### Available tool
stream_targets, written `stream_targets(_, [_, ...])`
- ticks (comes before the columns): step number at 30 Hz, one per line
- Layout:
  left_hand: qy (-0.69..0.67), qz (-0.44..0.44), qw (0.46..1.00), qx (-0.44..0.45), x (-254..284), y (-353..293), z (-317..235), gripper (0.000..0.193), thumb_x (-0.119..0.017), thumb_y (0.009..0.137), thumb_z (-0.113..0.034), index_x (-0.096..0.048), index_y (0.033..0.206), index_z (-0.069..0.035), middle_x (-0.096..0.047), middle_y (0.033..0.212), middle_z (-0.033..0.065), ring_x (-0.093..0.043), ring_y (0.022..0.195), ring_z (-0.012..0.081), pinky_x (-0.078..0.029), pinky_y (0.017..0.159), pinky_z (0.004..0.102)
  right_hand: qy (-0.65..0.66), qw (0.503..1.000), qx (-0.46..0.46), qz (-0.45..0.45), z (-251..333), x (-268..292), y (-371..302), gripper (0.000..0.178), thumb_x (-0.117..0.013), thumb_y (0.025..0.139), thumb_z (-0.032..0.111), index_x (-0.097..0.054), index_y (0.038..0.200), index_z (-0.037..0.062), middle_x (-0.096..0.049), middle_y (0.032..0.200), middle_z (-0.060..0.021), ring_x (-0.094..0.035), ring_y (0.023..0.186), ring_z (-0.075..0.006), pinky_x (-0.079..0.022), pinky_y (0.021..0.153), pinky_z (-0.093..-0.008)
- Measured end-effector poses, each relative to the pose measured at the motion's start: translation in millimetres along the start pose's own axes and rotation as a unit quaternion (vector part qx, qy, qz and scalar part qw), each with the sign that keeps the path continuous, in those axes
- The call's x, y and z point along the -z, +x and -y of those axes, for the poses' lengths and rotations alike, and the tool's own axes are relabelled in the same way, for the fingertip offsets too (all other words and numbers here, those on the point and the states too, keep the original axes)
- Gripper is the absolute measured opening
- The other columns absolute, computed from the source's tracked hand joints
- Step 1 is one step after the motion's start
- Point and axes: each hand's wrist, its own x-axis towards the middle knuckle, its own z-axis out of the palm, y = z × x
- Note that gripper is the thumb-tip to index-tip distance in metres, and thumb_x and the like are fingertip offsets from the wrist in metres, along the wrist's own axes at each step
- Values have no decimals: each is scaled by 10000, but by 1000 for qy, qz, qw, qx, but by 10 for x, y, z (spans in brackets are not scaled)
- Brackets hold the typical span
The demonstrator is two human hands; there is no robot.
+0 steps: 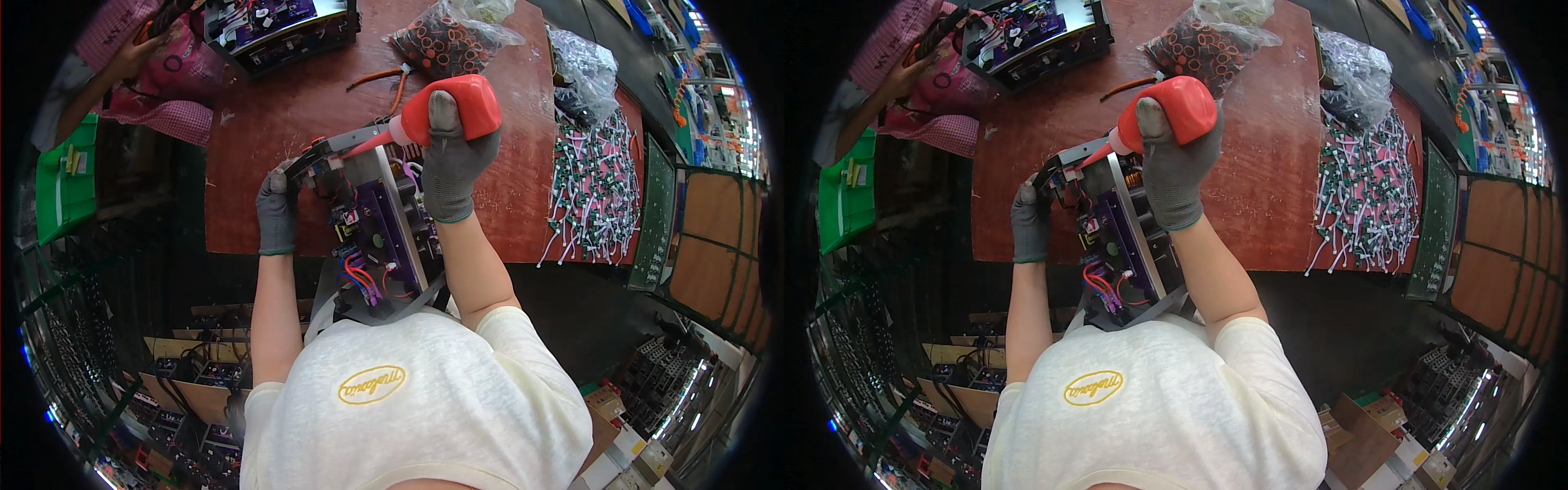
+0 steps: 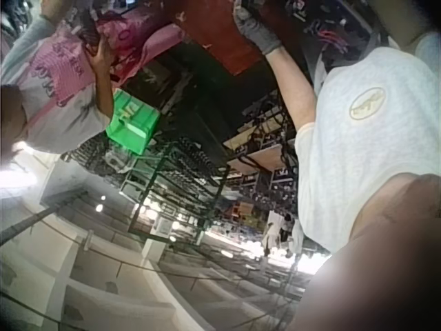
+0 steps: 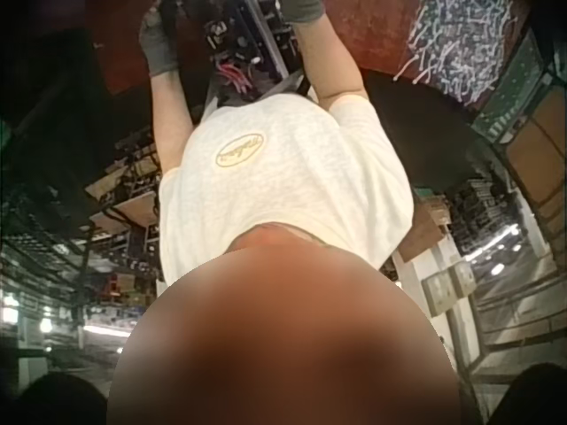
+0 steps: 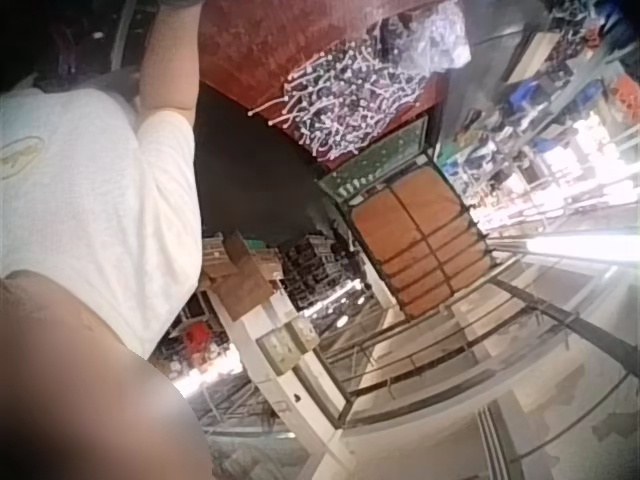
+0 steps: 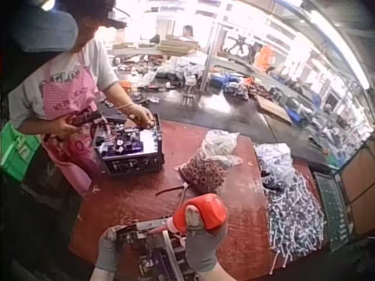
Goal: Inspecting and assembling the internal components and outer casing of portable welding machines at a workbench.
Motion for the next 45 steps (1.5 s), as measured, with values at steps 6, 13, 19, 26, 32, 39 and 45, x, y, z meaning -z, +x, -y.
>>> stream_targets(6, [-5,6,1000,8,-7,-10,8,527,-694,872,-468,-645,1173,-38,-668,1118,27,-620,1021,133,-494,918,296,-3,1000,8,9,84,11,6,399,-782,845,210,-570,1132,31,-623,1032,-26,-581,950,-129,-470,888,-304])
stream_targets(13, [11,19,999,-24,-63,17,-3,474,-663,911,-419,-644,1163,-18,-671,1118,51,-627,1024,151,-502,921,313,101,972,-202,-66,163,99,107,248,-674,921,356,-585,886,127,-533,674,37,-470,492,-48,-354,415,-203])
stream_targets(19, [75,26,995,-66,-148,15,-30,485,-596,962,-410,-620,1204,9,-661,1150,77,-621,1056,170,-483,952,312,334,847,-411,-51,-29,664,146,350,-613,934,453,-580,888,108,-574,677,-33,-385,402,-112,-356,388,-201])
stream_targets(26, [73,5,993,-90,-213,95,-58,314,-622,969,-252,-660,1120,21,-684,1085,75,-631,990,138,-503,913,286,424,772,-471,-45,-277,1548,162,404,-626,922,460,-590,973,61,-606,721,-46,-381,399,-107,-306,332,-226])
stream_targets(32, [177,13,979,-97,-827,220,-222,231,-633,963,-191,-692,1058,12,-686,1058,52,-613,946,103,-488,896,257,358,792,-495,11,-497,2241,482,413,-656,915,420,-579,1065,42,-614,739,-39,-409,405,-85,-307,323,-223])
stream_targets(39, [281,67,948,-137,-1543,320,-186,184,-616,961,-117,-691,1058,19,-669,986,-6,-568,902,56,-461,803,219,-316,861,-317,242,-501,2667,1330,294,-723,824,302,-715,1001,66,-715,871,-56,-682,750,-164,-537,633,-330])
stream_targets(45, [336,-5,921,-196,-1400,66,-223,282,-553,1000,-180,-644,1161,32,-664,1129,74,-590,1039,138,-449,946,282,-801,442,-62,400,-765,2203,1778,226,-686,808,214,-755,1006,128,-733,1030,-61,-698,951,-260,-518,727,-407])
